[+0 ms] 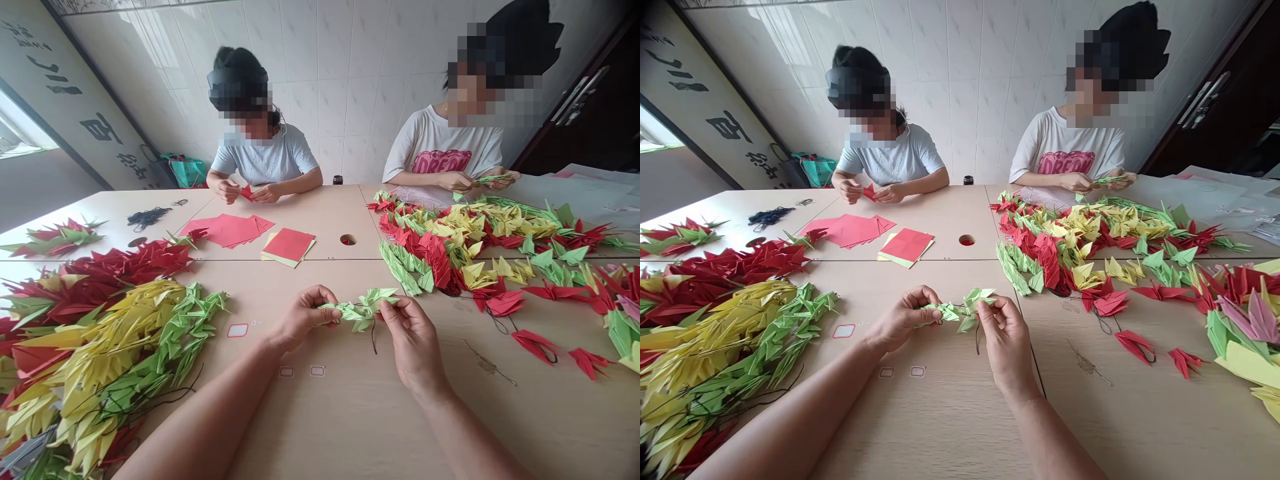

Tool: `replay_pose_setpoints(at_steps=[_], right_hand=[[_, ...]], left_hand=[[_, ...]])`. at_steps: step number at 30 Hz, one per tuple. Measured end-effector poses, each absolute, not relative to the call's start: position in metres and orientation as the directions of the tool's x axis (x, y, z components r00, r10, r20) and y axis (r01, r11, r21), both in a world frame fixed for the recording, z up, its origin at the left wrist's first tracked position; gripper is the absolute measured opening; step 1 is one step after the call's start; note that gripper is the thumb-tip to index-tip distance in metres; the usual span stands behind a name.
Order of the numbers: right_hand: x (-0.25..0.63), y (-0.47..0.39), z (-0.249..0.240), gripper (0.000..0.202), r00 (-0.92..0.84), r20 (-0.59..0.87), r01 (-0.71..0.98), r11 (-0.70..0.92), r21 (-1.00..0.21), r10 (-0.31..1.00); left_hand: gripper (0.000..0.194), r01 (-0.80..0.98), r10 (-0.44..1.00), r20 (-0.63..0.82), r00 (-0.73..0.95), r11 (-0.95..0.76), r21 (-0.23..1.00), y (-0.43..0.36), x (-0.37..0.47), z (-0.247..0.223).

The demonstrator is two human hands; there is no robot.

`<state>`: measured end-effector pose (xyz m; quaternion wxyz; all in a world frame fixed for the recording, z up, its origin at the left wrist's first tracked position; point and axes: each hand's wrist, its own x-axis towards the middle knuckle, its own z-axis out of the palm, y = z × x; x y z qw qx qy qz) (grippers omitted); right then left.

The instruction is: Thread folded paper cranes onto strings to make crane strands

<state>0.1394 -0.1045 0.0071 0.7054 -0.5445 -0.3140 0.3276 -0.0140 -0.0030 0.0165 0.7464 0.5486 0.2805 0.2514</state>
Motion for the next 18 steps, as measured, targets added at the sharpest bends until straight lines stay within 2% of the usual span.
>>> replay_pose_setpoints(at_steps=[5, 10, 18], right_hand=[[0.1379, -0.1066, 0.009, 0.012, 0.601, 0.169, -0.034, 0.236, -0.971, 0.781], [0.1361, -0.109, 0.0138, 0.011, 0.576, 0.233, 0.102, 0.214, -0.972, 0.784], [0.1337, -0.1087, 0.015, 0.013, 0.555, 0.261, 0.146, 0.216, -0.965, 0.79]], left_hand=[[0.023, -0.016, 0.702, -0.124, 0.702, 0.191, 0.982, -0.0015, -0.0135, 0.0126], [0.021, 0.066, 0.679, -0.11, 0.726, 0.09, 0.994, -0.0029, -0.014, 0.0101], [0.016, 0.186, 0.655, -0.118, 0.747, -0.036, 0.982, -0.0088, -0.0113, 0.0113]])
